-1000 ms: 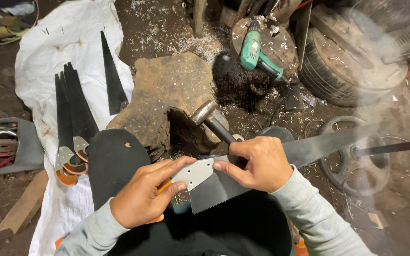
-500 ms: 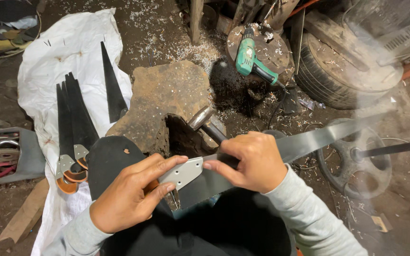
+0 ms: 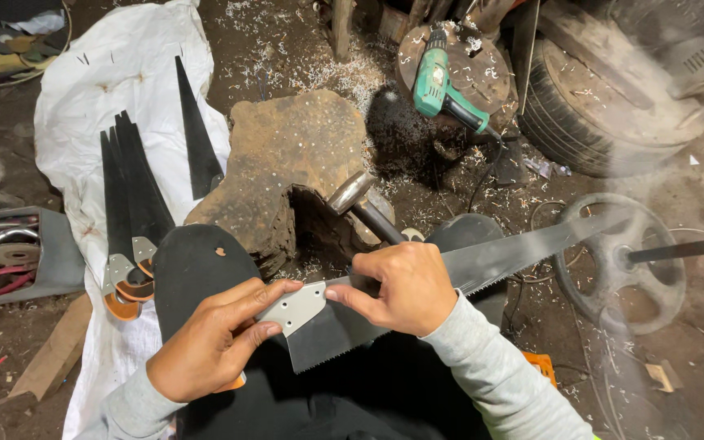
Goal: The person assembles a hand saw by attaching a metal blade to a handle using a hammer and a metal punch. They repeatedly align the blade and handle, then strike the punch to secure the connection.
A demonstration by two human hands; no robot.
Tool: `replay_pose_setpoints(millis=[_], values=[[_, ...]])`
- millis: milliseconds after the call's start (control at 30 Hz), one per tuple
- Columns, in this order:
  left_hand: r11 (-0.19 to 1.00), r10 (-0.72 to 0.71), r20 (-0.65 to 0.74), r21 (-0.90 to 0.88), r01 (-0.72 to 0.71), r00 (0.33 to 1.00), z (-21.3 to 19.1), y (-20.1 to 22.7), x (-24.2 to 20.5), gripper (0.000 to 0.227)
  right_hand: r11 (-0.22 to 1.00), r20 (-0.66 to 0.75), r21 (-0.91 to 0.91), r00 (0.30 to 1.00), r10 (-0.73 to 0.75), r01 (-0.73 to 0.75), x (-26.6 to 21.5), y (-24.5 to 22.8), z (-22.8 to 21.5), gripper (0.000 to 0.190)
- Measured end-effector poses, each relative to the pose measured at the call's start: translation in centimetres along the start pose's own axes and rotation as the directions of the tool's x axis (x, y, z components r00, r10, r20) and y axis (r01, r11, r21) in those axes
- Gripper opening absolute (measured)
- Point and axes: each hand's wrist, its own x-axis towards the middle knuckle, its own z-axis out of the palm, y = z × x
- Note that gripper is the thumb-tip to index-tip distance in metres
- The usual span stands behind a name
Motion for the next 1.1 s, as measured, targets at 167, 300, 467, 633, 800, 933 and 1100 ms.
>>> replay_pose_setpoints(millis=[167,300,467,633,800,933,1100], values=[[0.999,-0.052,0.006,-0.003,0.052,0.999,0.1,-0.2,-0.1,0.055,0.999,0.026,-0.024,0.999,0.042,-0.042,-0.1,0.1,0.2,0.048],[0.999,0.018,0.004,0.028,-0.018,1.000,0.2,-0.3,0.0,0.053,0.996,0.050,-0.038,0.996,0.078,-0.076,-0.1,0.1,0.2,0.049],[1.000,-0.020,-0.003,0.014,0.020,1.000,0.4,-0.6,0.1,0.054,0.995,0.055,-0.052,0.995,0.086,-0.083,-0.1,0.4,0.5,0.052],[0.999,-0.020,-0.010,0.026,0.020,1.000,0.6,-0.9,0.2,0.055,0.992,0.077,-0.063,0.990,0.118,-0.113,-0.1,0.5,0.7,0.054],[1.000,-0.029,-0.018,-0.005,0.029,0.999,1.1,-0.9,0.0,0.054,0.994,0.084,-0.025,0.991,0.107,-0.105,-0.1,0.7,0.6,0.048],[0.999,0.033,-0.033,0.015,-0.032,0.999,1.9,-0.8,-0.2,0.054,0.995,0.099,-0.009,0.990,0.104,-0.103,-0.4,0.9,0.4,0.047],[0.996,0.085,-0.062,0.015,-0.084,0.994,2.5,-0.7,-0.4,0.055,0.994,0.055,0.006,0.993,0.106,-0.106,-0.7,1.0,0.5,0.049]])
